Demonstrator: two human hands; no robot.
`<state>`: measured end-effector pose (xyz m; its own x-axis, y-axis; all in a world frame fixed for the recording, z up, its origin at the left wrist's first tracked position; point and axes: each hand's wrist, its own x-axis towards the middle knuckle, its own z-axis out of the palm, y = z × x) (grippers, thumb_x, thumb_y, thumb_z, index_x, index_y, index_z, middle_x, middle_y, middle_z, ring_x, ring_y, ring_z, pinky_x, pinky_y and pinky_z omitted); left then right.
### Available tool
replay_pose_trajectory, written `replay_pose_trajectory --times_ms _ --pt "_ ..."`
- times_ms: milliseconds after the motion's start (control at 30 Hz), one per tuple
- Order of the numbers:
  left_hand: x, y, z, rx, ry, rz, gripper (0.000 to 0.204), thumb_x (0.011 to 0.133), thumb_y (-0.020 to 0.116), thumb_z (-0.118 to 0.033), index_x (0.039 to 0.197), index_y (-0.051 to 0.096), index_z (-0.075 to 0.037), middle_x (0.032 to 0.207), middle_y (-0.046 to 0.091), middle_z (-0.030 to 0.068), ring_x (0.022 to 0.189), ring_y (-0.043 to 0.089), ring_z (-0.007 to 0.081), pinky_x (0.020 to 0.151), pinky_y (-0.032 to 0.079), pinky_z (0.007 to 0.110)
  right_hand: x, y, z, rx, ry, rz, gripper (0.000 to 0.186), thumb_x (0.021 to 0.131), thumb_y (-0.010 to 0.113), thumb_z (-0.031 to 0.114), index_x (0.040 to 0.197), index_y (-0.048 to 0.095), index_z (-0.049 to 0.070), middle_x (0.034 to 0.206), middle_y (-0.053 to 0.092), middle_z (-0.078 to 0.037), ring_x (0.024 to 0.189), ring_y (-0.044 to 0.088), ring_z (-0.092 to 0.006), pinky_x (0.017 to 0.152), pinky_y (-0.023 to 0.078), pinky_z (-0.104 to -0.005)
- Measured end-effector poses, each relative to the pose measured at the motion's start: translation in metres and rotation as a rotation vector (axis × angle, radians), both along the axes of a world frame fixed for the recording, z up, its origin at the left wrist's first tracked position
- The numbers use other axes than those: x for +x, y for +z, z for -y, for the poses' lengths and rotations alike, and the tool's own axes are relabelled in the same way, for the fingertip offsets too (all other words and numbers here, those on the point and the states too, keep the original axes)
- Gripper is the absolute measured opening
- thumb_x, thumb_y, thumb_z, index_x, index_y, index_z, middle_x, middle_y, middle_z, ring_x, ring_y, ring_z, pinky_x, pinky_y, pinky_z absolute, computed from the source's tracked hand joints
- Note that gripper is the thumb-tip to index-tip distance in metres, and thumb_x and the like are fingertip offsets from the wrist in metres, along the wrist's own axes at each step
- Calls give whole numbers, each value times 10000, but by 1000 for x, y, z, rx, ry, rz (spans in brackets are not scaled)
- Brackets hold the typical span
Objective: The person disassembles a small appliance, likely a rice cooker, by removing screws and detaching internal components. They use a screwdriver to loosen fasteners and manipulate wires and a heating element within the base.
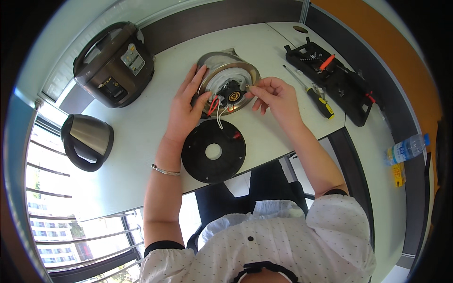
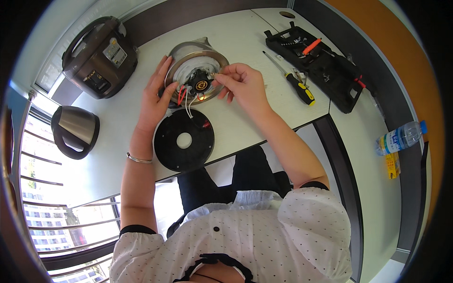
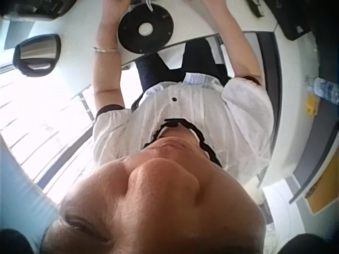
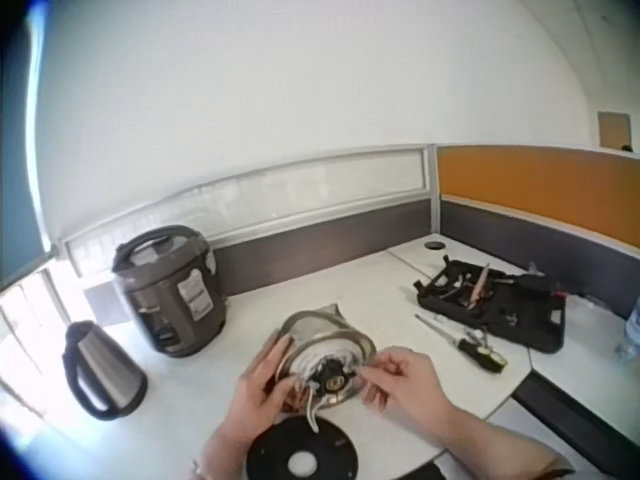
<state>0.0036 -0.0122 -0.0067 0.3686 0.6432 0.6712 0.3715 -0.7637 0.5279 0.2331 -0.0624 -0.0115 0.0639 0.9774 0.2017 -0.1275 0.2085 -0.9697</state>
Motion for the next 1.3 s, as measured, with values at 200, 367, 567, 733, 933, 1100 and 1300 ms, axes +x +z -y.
replay_pose_trajectory --times_ms 200,367,567,733,933,1100,1300 --pt "0 0 -2 0 -30 -24 542 876 585 -13 1395 431 -44 1439 421 167 1212 513 246 958 449 317 -5 -9 -15 26 -92 60 151 862 669 95 932 599 -19 709 668 -69 488 533 -68 409 385 -203" --pt "1 1 1 -48 -29 11 528 867 603 -29 1374 461 -66 1434 418 185 1223 510 288 972 445 341 -8 -8 -16 21 -121 122 120 845 680 81 888 633 -21 642 637 -46 484 516 -58 426 374 -206" --pt "2 1 2 -61 -35 30 521 864 612 -44 1365 475 -80 1433 413 199 1242 503 317 984 438 355 -11 -9 -22 82 -184 216 113 829 687 75 850 661 -32 647 645 -52 552 582 -78 501 419 -228" --pt "1 0 0 -16 -18 -23 535 878 582 -8 1391 435 -44 1444 419 158 1228 499 241 968 444 321 -15 -12 -25 108 -223 265 128 866 671 102 905 645 -17 649 628 -30 460 463 -44 405 337 -192" --pt "2 2 3 -41 -20 -9 525 875 575 -4 1383 448 -44 1450 410 164 1239 490 250 988 423 323 -19 -24 -28 199 -305 272 117 843 690 78 876 649 -27 675 636 -43 556 550 -73 516 430 -212" --pt "1 0 1 -32 -8 -18 519 874 568 5 1378 453 -43 1451 407 169 1240 490 243 974 435 315 -18 -32 -31 189 -295 99 120 822 704 75 830 658 -35 653 622 -29 585 542 -73 547 432 -221" --pt "0 0 0 -35 -8 -10 504 871 574 9 1362 471 -36 1452 408 165 1183 525 217 937 454 302 -12 -25 -27 27 -187 -54 124 814 726 75 825 665 -32 666 615 -10 587 522 -62 532 392 -203"
